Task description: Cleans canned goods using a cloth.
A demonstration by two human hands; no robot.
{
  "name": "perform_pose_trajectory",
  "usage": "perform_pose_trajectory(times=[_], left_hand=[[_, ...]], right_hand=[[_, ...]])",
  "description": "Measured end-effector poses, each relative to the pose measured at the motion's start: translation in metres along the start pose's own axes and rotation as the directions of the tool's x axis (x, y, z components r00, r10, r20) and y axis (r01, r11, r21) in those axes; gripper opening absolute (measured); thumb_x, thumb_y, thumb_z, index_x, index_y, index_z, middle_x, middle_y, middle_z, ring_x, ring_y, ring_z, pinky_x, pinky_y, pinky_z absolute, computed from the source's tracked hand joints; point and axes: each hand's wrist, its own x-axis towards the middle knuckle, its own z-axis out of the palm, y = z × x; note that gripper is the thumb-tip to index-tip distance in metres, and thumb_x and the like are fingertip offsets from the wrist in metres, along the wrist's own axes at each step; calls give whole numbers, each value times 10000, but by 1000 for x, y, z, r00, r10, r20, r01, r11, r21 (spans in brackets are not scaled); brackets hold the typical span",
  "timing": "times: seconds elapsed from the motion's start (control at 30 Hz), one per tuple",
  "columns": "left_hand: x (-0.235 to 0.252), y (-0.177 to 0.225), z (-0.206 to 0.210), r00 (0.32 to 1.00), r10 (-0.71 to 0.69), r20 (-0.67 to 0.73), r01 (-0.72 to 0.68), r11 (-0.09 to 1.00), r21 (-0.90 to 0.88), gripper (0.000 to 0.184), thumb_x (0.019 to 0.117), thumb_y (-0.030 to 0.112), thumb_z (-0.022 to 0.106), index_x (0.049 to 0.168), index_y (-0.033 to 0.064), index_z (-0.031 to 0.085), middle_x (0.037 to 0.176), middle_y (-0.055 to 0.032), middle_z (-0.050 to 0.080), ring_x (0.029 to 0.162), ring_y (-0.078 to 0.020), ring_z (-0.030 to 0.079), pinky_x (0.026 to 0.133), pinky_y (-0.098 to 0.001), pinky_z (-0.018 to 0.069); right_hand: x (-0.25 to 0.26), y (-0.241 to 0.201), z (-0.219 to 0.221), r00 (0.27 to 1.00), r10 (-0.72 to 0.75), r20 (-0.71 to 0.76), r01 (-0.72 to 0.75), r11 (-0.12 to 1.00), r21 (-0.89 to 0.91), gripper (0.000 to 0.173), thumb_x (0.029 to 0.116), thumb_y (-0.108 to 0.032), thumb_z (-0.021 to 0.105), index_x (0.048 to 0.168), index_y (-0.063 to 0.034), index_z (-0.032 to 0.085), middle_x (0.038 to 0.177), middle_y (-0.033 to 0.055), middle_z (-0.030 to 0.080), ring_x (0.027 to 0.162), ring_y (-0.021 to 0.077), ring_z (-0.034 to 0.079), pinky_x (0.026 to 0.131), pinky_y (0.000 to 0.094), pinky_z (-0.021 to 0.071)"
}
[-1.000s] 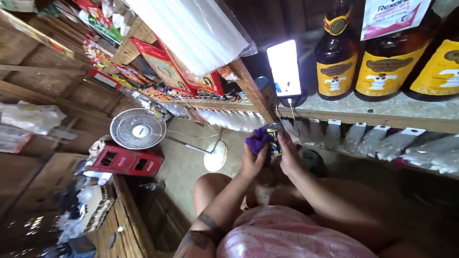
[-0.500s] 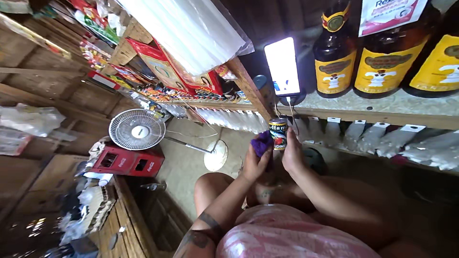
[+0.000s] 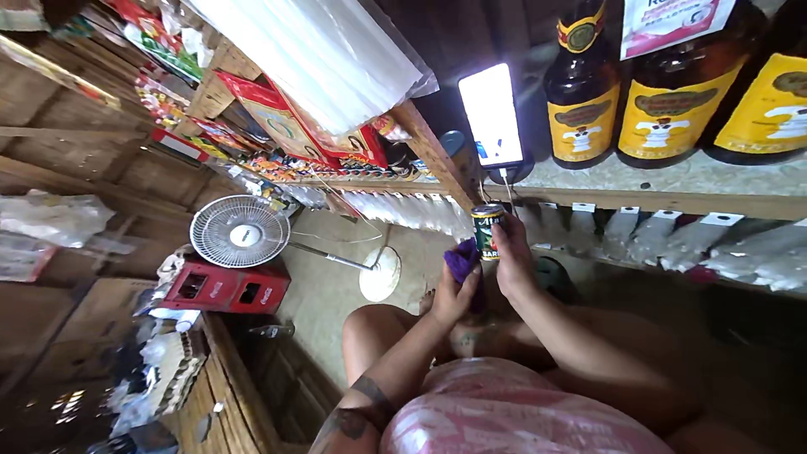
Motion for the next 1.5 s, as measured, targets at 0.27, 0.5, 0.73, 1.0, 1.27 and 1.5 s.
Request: perform_pose_trajectory(times=[0.27, 0.5, 0.73, 1.0, 1.27, 1.5], left_hand=[[40, 22, -21, 974, 87, -210, -102, 993, -63, 493, 990, 111, 550, 1345, -162, 345, 1144, -146, 636, 1025, -87, 669, 938, -303, 568], [6, 4, 0, 994, 20, -104, -20, 1000, -3, 558, 989, 139, 581, 1370, -195, 348, 1220, -226, 624, 1131, -122, 639, 1014, -304, 522], [9, 7, -7, 993, -43, -111, 38, 998, -48, 581, 983, 130, 581, 1384, -198, 317, 1241, -235, 601, 1141, -125, 631, 1019, -295, 515], [26, 16, -15, 974, 48, -222, -59, 997, -43, 541, 989, 118, 568, 1349, -203, 323, 1166, -189, 620, 1073, -82, 648, 976, -275, 540], [3, 7, -1, 998, 58, -21, -57, 998, 39, 592, 976, 170, 613, 1358, -207, 362, 1210, -242, 629, 1127, -126, 646, 1017, -300, 519], [28, 19, -16, 968, 83, -235, -93, 995, -30, 529, 984, 120, 578, 1335, -195, 339, 1170, -185, 622, 1078, -86, 648, 981, -283, 540]], right_hand=[[-16, 1, 9, 973, 151, 174, -136, 986, -99, 556, 1086, -340, 310, 1440, 75, 422, 1368, 155, 553, 1230, 88, 557, 1057, 269, 459], [-2, 6, 0, 990, 135, 34, -131, 986, -103, 559, 1104, -357, 198, 1503, -5, 370, 1494, 184, 448, 1357, 175, 469, 1128, 357, 404], [-2, 0, 4, 991, 132, 21, -127, 978, -166, 487, 1118, -254, 229, 1406, 40, 490, 1343, 170, 569, 1235, 139, 557, 1062, 320, 457], [-15, -2, 10, 959, 207, 194, -192, 977, -96, 694, 921, -392, 638, 1427, 38, 436, 1240, 101, 618, 1096, 76, 623, 956, 252, 525], [-2, -5, 1, 996, 88, 27, -87, 996, -13, 506, 960, -281, 554, 1374, -28, 408, 1129, 44, 599, 1018, 50, 622, 903, 242, 532], [-14, -2, 7, 962, 157, 223, -144, 987, -77, 572, 1051, -410, 396, 1423, 22, 436, 1286, 96, 596, 1149, 61, 595, 1001, 255, 500]])
